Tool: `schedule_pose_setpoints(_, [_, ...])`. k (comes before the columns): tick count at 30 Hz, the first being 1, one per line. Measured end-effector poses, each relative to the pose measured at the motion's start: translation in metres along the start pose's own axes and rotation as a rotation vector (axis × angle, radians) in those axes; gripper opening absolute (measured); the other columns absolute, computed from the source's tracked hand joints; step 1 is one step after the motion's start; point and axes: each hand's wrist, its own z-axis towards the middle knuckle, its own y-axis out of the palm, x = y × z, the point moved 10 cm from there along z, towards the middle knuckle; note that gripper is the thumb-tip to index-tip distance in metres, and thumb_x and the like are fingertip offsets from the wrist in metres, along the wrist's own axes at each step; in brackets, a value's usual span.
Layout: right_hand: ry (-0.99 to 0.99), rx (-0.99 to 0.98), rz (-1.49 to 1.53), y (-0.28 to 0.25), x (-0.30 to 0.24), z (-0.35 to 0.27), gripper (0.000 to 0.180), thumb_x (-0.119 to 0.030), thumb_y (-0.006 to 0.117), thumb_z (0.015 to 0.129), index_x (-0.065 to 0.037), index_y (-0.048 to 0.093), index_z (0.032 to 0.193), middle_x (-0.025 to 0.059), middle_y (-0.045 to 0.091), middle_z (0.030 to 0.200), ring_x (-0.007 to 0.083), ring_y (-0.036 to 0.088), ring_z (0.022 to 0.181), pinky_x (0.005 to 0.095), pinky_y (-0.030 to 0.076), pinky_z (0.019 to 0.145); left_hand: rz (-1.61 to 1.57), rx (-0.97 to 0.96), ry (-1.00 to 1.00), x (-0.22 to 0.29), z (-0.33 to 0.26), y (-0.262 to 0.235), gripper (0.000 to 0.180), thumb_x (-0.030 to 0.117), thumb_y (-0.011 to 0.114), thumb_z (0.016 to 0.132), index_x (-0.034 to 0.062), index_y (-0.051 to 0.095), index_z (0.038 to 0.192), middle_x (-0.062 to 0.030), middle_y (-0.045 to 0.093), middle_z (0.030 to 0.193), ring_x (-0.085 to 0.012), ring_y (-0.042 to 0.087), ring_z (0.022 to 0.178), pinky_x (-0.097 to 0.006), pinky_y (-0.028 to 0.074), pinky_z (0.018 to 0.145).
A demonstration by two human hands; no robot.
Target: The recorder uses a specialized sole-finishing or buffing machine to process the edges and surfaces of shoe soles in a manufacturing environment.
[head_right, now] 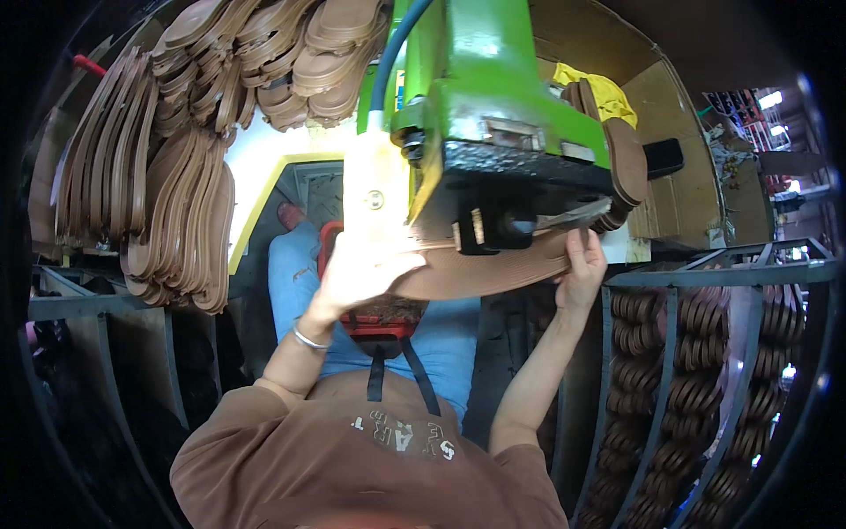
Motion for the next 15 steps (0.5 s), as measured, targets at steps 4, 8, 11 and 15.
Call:
schedule_pose_setpoints(4, [0.133,0.05,-0.013,0.026,0.021,-0.017,0.021,-0.019,0.058,0.091,-0.003,0.057,0.105,0.0004,0.061,0.077,0.0,0.045,0.044,0.0145,0.027,0.03,-0.242,-0.168,-0.34,-0.036,-0.01,-0.009,0.017,0.007,0.073,0.075,-0.0038,0.069,0.088,-0.0111,0.07,0.08,-0.0145,0.066,0.073,-0.027,0.053,0.068])
schedule_pose_setpoints(8, [0.202,-0.084,0.024,0.08,0.036,-0.041,0.019,-0.017,0.057,0.091,-0.001,0.057,0.102,0.002,0.06,0.077,0.0012,0.047,0.044,0.0142,0.03,0.03,-0.256,-0.073,-0.463,-0.066,-0.032,-0.062,0.018,0.001,0.071,0.073,-0.0067,0.065,0.088,-0.0103,0.066,0.084,-0.0131,0.061,0.075,-0.025,0.049,0.069])
schedule_pose_setpoints(11, [0.203,-0.141,0.132,0.12,0.036,-0.058,0.019,-0.013,0.058,0.09,0.0,0.057,0.103,0.0027,0.061,0.077,0.0028,0.048,0.043,0.0155,0.035,0.032,-0.295,0.043,-0.652,-0.083,-0.059,-0.101,0.018,0.0,0.069,0.072,-0.0056,0.063,0.088,-0.0081,0.065,0.078,-0.0116,0.06,0.069,-0.024,0.047,0.065])
schedule_pose_setpoints(15, [0.222,-0.215,0.085,0.145,0.032,-0.067,0.02,-0.011,0.064,0.086,-0.001,0.059,0.103,0.0016,0.061,0.074,0.0023,0.051,0.048,0.0149,0.038,0.036,-0.465,0.026,-0.774,-0.101,-0.113,-0.11,0.014,0.003,0.071,0.073,0.0,0.06,0.08,-0.0026,0.061,0.073,-0.0077,0.056,0.065,-0.022,0.044,0.062])
